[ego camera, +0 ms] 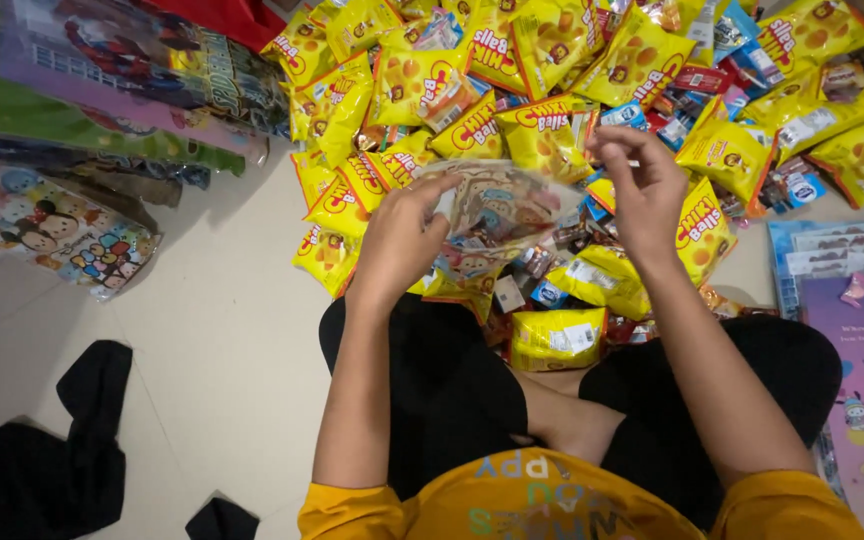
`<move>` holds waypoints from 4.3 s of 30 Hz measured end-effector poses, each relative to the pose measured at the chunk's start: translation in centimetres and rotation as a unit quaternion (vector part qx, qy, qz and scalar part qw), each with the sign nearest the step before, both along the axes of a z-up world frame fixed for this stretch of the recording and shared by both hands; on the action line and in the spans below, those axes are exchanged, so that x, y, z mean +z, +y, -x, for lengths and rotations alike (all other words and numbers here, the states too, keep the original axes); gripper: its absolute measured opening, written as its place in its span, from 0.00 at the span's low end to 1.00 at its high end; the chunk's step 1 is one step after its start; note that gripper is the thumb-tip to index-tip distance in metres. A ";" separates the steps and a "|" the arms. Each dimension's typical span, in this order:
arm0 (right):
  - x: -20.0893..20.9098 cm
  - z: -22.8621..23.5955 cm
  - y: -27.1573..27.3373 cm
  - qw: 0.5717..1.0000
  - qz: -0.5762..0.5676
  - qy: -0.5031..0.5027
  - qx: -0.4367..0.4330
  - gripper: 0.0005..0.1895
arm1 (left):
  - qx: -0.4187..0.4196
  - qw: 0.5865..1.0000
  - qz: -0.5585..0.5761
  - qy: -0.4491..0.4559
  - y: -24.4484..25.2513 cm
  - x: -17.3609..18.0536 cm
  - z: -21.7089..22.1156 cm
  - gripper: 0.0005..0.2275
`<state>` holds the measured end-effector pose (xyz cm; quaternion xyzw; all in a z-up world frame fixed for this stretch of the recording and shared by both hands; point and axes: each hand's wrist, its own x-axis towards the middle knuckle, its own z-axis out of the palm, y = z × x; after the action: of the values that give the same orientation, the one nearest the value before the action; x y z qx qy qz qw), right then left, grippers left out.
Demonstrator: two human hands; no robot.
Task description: The person sits on the floor and sorts through a pile of snack bags, candies, and sticker sheets, placing snacks and candies into plastic sleeves. They fill one sleeve with items, set it aside, and then pick up another sticker sheet to continue the process.
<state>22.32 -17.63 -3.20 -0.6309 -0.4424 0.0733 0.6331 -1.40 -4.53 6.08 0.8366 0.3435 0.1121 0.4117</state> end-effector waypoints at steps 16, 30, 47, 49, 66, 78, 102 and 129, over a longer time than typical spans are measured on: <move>-22.2 -7.0 -2.7 0.757 0.639 -0.119 -0.071 0.23 | -0.009 1.000 0.000 0.021 0.2 0.7 0.3 0.24; -10.4 -6.1 -4.4 0.849 0.518 -0.013 -0.100 0.17 | 0.013 0.999 0.012 0.027 -0.2 1.0 0.6 0.22; 4.0 -2.5 -2.2 0.942 0.093 0.323 0.002 0.11 | 0.007 0.999 0.012 0.031 -1.0 1.4 1.2 0.23; 5.1 -0.4 -1.6 0.943 0.104 0.315 0.011 0.11 | 0.006 0.999 0.010 0.037 -1.1 1.3 1.2 0.23; -13.9 -1.7 1.8 0.869 0.482 0.091 -0.070 0.17 | 0.041 0.998 0.041 0.031 0.5 0.7 1.7 0.22; -24.9 2.0 1.6 0.928 0.373 -0.011 0.016 0.23 | 0.037 0.998 0.047 0.026 0.9 0.8 1.6 0.23; 5.9 2.8 -0.2 0.955 0.222 0.145 0.135 0.11 | 0.015 0.999 -0.014 0.044 -0.9 2.1 1.8 0.23; -35.2 -3.1 2.3 0.769 0.553 -0.319 0.022 0.13 | 0.034 0.996 0.025 0.078 0.8 2.0 0.8 0.24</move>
<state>25.44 -15.37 -38.45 -0.8493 -0.5154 0.1141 -0.0044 -2.25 -3.76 8.06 0.8201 0.4055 0.0523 0.4003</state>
